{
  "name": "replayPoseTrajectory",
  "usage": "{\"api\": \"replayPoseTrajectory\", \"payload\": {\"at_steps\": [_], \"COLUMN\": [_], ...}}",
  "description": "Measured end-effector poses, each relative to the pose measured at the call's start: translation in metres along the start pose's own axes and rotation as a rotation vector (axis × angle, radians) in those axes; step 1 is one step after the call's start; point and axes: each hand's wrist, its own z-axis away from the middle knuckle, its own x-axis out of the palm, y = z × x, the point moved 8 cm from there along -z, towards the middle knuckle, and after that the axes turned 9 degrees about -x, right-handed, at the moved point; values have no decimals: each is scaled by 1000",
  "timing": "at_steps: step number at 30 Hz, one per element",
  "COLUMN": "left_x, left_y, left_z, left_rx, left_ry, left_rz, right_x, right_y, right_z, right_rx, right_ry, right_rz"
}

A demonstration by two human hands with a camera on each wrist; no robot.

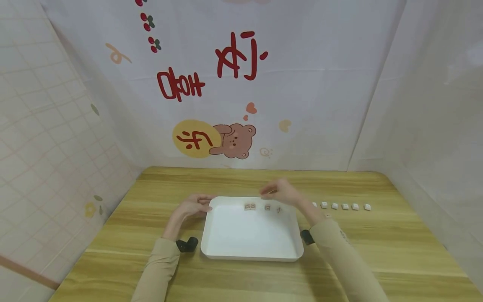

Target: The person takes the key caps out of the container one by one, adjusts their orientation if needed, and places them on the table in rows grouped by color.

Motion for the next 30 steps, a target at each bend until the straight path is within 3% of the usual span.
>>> {"api": "replayPoseTrajectory", "payload": {"at_steps": [4, 10, 20, 26, 30], "left_x": [2, 2, 2, 2, 2], "left_y": [-1, -1, -1, -1, -1], "left_z": [-2, -2, -3, -3, -3], "left_rx": [5, 9, 9, 13, 12], "left_ry": [-14, -17, -21, -33, -35], "left_rz": [6, -5, 12, 18, 14], "right_x": [23, 44, 54, 59, 60], "right_y": [1, 6, 5, -4, -3], "right_z": [-12, -21, -19, -19, -20], "right_rx": [-5, -21, -118, -191, -193], "right_ry": [-81, -159, -128, -139, -130], "right_rz": [-10, 70, 176, 191, 196]}}
